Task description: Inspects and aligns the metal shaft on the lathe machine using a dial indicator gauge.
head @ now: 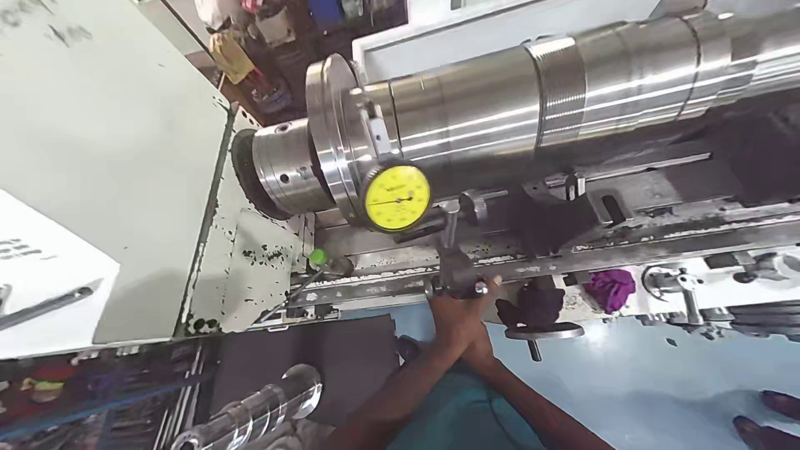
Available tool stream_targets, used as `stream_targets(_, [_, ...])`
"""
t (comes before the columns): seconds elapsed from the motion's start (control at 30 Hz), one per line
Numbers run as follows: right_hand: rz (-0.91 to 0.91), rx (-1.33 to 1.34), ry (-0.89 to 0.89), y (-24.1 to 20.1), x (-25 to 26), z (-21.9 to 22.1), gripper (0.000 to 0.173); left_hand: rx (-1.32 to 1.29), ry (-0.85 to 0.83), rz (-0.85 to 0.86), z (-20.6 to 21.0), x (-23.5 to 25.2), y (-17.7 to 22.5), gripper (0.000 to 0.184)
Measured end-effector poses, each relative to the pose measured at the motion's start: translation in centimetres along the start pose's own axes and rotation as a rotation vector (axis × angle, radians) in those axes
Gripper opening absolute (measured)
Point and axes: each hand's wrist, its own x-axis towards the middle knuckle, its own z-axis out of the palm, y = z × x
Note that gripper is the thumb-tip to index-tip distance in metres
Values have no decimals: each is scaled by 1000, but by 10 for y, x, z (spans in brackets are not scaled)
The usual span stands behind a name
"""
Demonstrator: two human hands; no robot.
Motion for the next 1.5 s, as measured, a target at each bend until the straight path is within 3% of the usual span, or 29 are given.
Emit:
stream_targets(0.17, [67,-428,-267,-46,-3,-20,37,-32,-29,-26,0,2,5,36])
stream_targets(0.23, [192,-448,-573,-95,1,-51,43,-12,-50,-34,-2,2,7,34])
stream_targets(0.47, [191,-503,-584,-107,-4,-63,44,-20,-216,-43,-19,8,15,51])
stream_targets(0.53, [245,-384,-492,-100,-9,-80,43,-48,-257,-5,-26,9,17,59])
stream_targets(0.6, [235,-136,-258,-91,-18,-101,38,-97,-280,42,-33,9,11,64])
stream_targets(0.7, [-76,69,118,-65,-13,-133,35,-382,-248,188,-34,10,7,47])
stream_targets(0.77, [-309,-36,121,-60,2,-163,41,-543,-258,292,-35,13,15,39])
stream_targets(0.87, [-390,-289,-173,-97,23,-199,21,-638,-291,331,-34,15,28,30])
stream_targets(1.0, [-360,-508,-588,-145,52,-212,20,-671,-332,286,-31,23,32,23])
stream_targets(1.1, [-98,-572,-794,-209,30,-228,19,-680,-298,298,-26,23,28,18])
stream_targets(1.17, [-115,-522,-840,-211,29,-237,16,-652,-268,312,-24,24,24,18])
stream_targets(1.2, [-221,-503,-862,-190,41,-234,16,-635,-272,326,-24,25,21,20])
stream_targets(1.3, [-621,-425,-734,-100,85,-194,22,-642,-286,365,-23,29,12,23])
stream_targets(1.4, [-690,-544,-469,-78,77,-179,31,-660,-270,376,-20,28,13,19])
stream_targets(1.47, [-770,-517,-204,-61,71,-164,29,-640,-244,355,-20,26,16,19])
stream_targets(1.5, [-750,-503,-159,-59,67,-162,26,-638,-237,345,-20,25,17,18])
